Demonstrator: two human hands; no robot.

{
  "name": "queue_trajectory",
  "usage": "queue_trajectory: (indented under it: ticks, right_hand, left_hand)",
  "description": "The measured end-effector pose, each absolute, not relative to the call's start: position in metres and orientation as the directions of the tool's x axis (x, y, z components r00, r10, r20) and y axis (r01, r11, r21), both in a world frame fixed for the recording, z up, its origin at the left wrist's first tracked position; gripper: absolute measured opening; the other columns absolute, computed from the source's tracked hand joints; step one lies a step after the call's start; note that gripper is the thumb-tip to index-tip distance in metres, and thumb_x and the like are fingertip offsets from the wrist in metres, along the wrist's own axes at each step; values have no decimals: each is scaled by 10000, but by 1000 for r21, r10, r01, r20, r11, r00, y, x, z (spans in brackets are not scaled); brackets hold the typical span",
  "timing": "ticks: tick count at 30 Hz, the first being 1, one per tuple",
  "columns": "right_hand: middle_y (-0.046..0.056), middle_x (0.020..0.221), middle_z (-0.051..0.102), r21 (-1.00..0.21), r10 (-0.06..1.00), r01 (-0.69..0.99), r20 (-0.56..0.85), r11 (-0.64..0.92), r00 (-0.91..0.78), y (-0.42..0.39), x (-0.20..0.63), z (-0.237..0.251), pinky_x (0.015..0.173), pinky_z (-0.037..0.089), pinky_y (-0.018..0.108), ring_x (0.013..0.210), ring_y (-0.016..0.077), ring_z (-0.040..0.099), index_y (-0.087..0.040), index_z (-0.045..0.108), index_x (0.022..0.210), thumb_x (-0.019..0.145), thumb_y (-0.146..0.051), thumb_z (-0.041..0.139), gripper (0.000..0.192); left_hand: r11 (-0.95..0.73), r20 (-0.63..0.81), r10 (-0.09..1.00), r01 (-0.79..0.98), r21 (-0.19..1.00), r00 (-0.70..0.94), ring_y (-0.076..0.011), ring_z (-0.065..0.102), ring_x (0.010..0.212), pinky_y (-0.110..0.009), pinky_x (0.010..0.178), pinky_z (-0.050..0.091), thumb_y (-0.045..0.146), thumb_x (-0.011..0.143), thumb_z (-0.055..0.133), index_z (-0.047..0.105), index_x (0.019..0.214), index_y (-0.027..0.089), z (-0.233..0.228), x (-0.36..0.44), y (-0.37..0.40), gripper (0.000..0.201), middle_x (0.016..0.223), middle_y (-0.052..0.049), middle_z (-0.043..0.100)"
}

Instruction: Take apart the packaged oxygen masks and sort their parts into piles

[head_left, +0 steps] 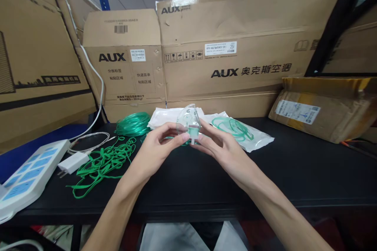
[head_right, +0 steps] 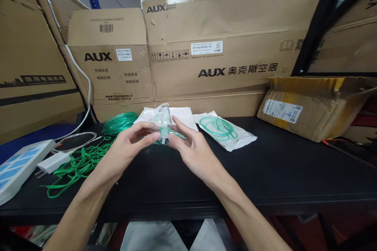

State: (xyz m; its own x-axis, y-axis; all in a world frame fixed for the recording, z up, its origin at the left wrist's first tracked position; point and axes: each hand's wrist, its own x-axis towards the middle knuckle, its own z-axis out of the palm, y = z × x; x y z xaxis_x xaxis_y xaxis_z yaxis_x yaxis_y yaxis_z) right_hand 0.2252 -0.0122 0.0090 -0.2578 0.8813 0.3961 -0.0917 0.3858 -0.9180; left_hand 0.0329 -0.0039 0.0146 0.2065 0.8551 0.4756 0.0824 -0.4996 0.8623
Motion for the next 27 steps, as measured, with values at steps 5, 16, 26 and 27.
queue_trajectory:
  ticks: [5, 16, 26, 27]
  right_hand:
    - [73, 1530, 561, -909, 876, -186, 411, 373, -252, -14, 222, 11, 1052, 580, 439, 1340, 296, 597, -248, 645, 1402, 954, -428, 684, 484]
    - [56, 1237, 752, -793, 800, 140, 560, 593, -216, -6, 232, 11, 980, 577, 390, 1093, 250, 721, -239, 740, 1185, 934, -368, 688, 287]
    - [60, 1376, 685, -762, 808, 270, 544, 589, -226, -8, 238, 12, 1059, 546, 398, 1241, 266, 651, -234, 710, 1304, 944, -393, 679, 396]
    - [69, 1403, 669, -770, 818, 275, 534, 575, -216, -8, 236, 11, 1083, 532, 403, 1281, 273, 629, -220, 696, 1331, 943, -416, 680, 436]
  left_hand:
    - [-545, 495, 834, 232, 805, 242, -192, 661, 880, -283, 839, 483, 391, 894, 750, 726, 866, 196, 15, 32, -7, 199, 908, -8, 749]
    - [-530, 447, 835, 253, 809, 320, -256, 661, 1107, -338, 990, 476, 503, 929, 695, 803, 1082, 254, 17, 26, -7, 311, 1114, -27, 775]
    - [-415, 387, 902, 138, 899, 189, -243, 651, 1040, -357, 999, 469, 488, 965, 647, 810, 925, 209, 9, 27, 2, 326, 996, -41, 764]
    - [-430, 402, 896, 143, 891, 190, -238, 651, 1041, -345, 992, 469, 467, 968, 647, 815, 934, 213, 10, 30, 1, 306, 995, -34, 767]
